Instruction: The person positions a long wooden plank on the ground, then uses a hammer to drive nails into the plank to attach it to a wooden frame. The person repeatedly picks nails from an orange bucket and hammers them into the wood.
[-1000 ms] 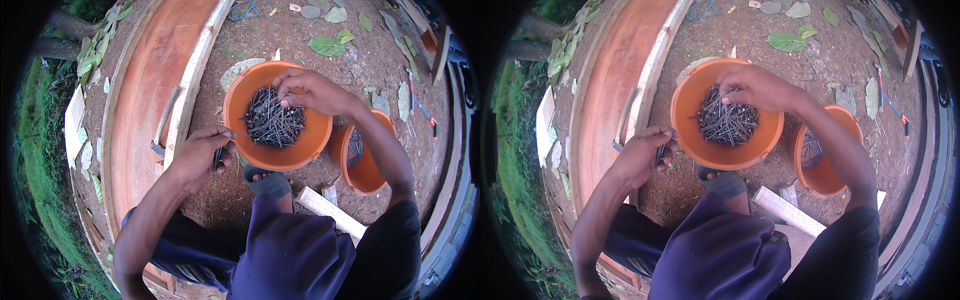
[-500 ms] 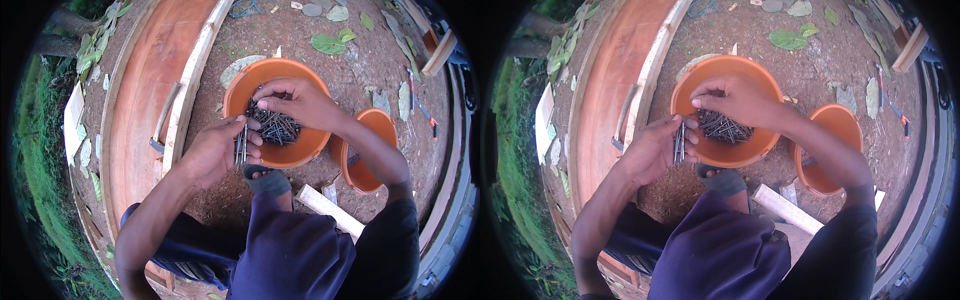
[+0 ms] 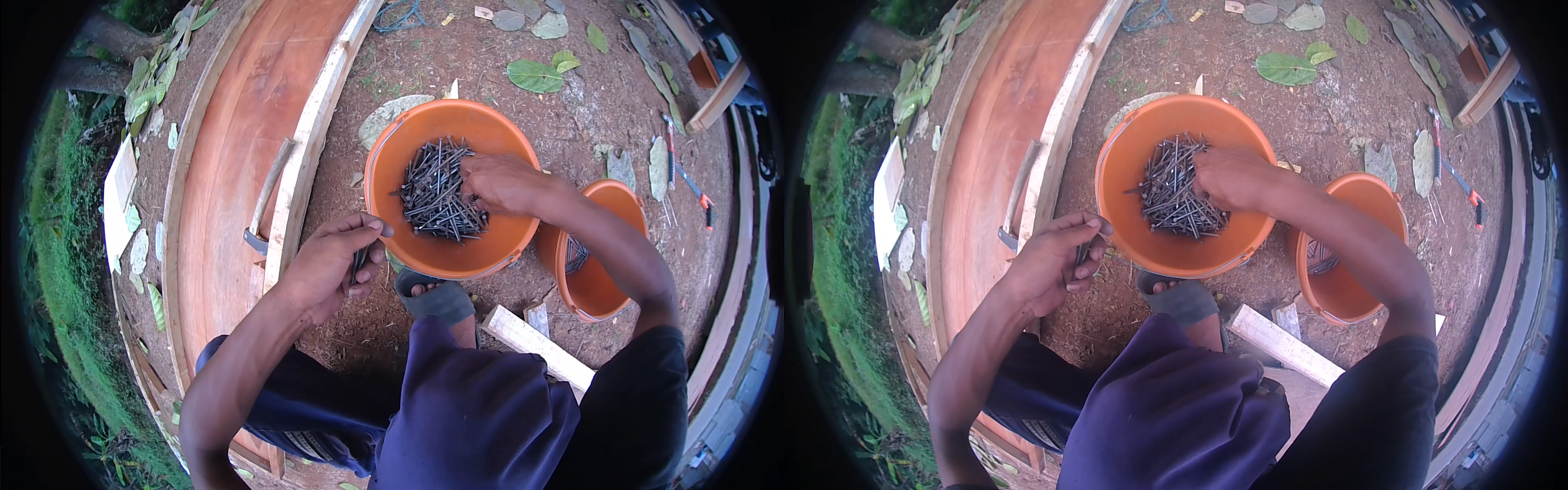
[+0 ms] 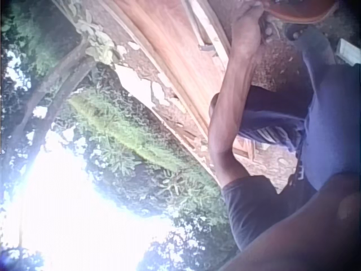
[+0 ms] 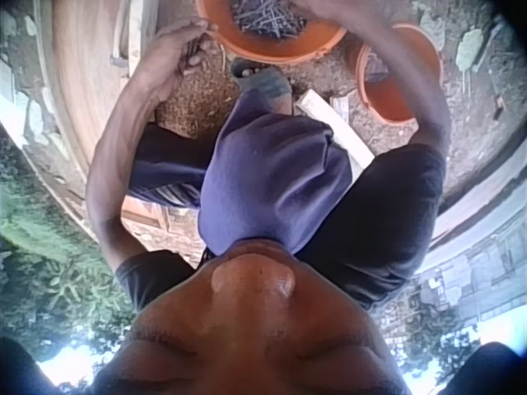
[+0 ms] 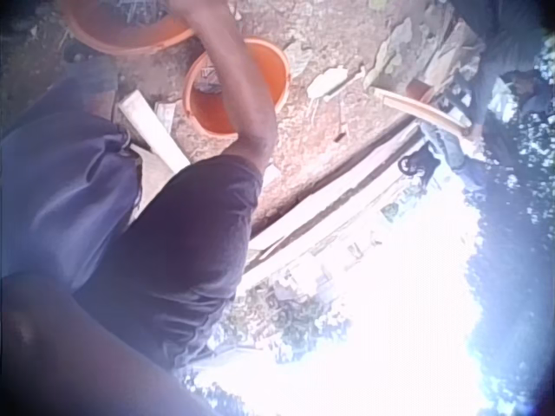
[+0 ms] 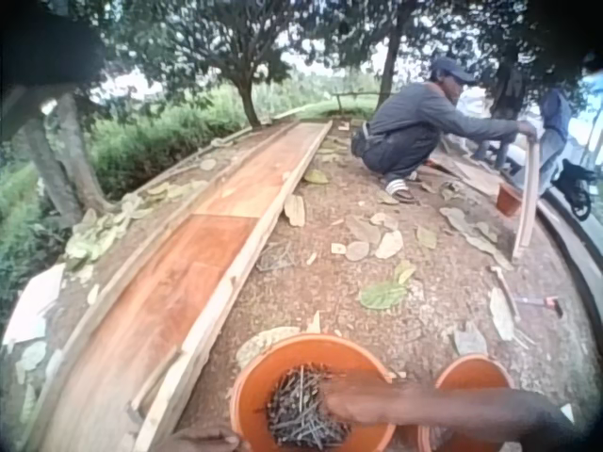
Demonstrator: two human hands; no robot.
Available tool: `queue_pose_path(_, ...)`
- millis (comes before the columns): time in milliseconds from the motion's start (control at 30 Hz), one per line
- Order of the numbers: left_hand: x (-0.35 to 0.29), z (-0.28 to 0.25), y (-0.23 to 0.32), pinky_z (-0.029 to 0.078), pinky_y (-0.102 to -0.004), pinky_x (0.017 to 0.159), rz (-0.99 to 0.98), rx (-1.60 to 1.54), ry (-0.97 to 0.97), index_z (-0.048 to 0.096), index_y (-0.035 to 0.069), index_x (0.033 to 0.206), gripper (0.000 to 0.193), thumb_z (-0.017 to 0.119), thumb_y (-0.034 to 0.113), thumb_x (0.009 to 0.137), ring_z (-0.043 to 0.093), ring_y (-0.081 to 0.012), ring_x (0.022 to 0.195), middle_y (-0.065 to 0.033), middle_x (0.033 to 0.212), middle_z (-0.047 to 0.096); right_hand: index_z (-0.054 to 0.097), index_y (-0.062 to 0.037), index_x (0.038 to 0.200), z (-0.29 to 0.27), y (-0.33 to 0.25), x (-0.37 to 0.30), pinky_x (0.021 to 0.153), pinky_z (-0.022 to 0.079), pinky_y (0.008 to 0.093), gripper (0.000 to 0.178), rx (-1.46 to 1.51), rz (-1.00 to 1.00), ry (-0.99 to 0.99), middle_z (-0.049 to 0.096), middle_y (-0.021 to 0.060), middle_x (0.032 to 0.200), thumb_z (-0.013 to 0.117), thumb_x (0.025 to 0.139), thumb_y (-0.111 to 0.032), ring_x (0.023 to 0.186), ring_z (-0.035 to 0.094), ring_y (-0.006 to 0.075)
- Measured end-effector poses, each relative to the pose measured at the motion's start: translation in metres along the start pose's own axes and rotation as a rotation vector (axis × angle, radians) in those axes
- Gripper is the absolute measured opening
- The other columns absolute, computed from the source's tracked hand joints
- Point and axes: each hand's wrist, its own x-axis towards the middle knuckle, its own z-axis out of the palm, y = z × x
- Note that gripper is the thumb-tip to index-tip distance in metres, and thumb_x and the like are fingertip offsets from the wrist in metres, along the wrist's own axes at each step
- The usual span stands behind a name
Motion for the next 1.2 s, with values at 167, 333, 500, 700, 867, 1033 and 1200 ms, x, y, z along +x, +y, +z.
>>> queue_pose_path(167, 0.001, 0.0, 0.0, 0.034, -0.0227, 0.047, 0.001, -0.004, 0.001, 0.058, 0.008, 0.106, 0.014, 0.051, 0.019, 0.103, 0.045, -0.0067, 0.057, 0.0008, 0.076, 0.052, 0.07, -0.0083, 0.073, 0.015, -0.011, -0.007, 0.077, 0.054, 0.0421, 0.016, -0.205, -0.072, 0.074, 0.06, 0.0093, 0.102, 0.06, 0.081, -0.018, 0.102, 0.06, 0.0261)
queue_pose_path(333, 0.001, 0.001, -0.001, 0.032, -0.0226, 0.047, 0.008, 0.004, -0.002, 0.058, 0.009, 0.105, 0.014, 0.055, 0.022, 0.101, 0.044, -0.0072, 0.058, 0.0009, 0.078, 0.052, 0.068, -0.0066, 0.07, 0.018, -0.007, -0.004, 0.075, 0.053, 0.0404, 0.017, -0.255, -0.092, 0.019, 0.059, 0.0101, 0.102, 0.061, 0.08, -0.019, 0.101, 0.06, 0.0246)
queue_pose_path(500, 0.0, -0.002, -0.003, 0.034, -0.023, 0.049, 0.028, 0.004, -0.011, 0.058, 0.009, 0.105, 0.015, 0.057, 0.023, 0.101, 0.048, -0.0083, 0.06, 0.0003, 0.08, 0.054, 0.067, -0.0034, 0.076, 0.014, -0.008, -0.005, 0.079, 0.053, 0.0398, 0.016, -0.251, -0.099, 0.07, 0.059, 0.0124, 0.103, 0.061, 0.082, -0.017, 0.103, 0.06, 0.027)
queue_pose_path(700, 0.007, 0.002, -0.005, 0.04, -0.0243, 0.054, 0.059, 0.012, -0.025, 0.06, 0.008, 0.108, 0.018, 0.056, 0.025, 0.102, 0.057, -0.0101, 0.068, -0.0019, 0.085, 0.061, 0.057, 0.0033, 0.095, -0.045, -0.016, -0.008, 0.087, 0.047, 0.0443, 0.02, 0.026, 0.064, 0.191, 0.056, 0.0152, 0.104, 0.061, 0.095, -0.016, 0.1, 0.059, 0.0333)
queue_pose_path(867, 0.012, 0.025, 0.004, 0.041, -0.0254, 0.062, 0.161, -0.122, -0.035, 0.059, 0.008, 0.111, 0.028, 0.052, 0.034, 0.105, 0.06, -0.0092, 0.079, 0.0008, 0.089, 0.063, 0.057, -0.001, 0.093, -0.067, -0.073, 0.001, 0.081, 0.048, 0.0402, 0.015, 0.407, 0.032, 0.583, 0.055, 0.0141, 0.104, 0.064, 0.096, -0.014, 0.096, 0.059, 0.0288)
queue_pose_path(1033, 0.019, 0.034, 0.016, 0.042, -0.0265, 0.066, 0.333, -0.2, 0.0, 0.057, 0.008, 0.118, 0.029, 0.047, 0.033, 0.107, 0.058, -0.0092, 0.079, 0.0021, 0.089, 0.061, 0.06, -0.0017, 0.098, -0.055, -0.089, 0.006, 0.083, 0.05, 0.0363, 0.013, 0.446, -0.121, 0.585, 0.055, 0.012, 0.11, 0.067, 0.094, -0.012, 0.098, 0.06, 0.0248)
queue_pose_path(1200, 0.021, 0.027, 0.016, 0.045, -0.0282, 0.067, 0.363, -0.145, 0.137, 0.056, 0.008, 0.12, 0.026, 0.044, 0.028, 0.108, 0.057, -0.0105, 0.076, 0.001, 0.085, 0.059, 0.062, -0.005, 0.102, -0.05, -0.065, 0.012, 0.086, 0.05, 0.043, 0.014, 0.586, 0.066, 0.343, 0.06, 0.0101, 0.112, 0.064, 0.093, -0.016, 0.1, 0.062, 0.0304)
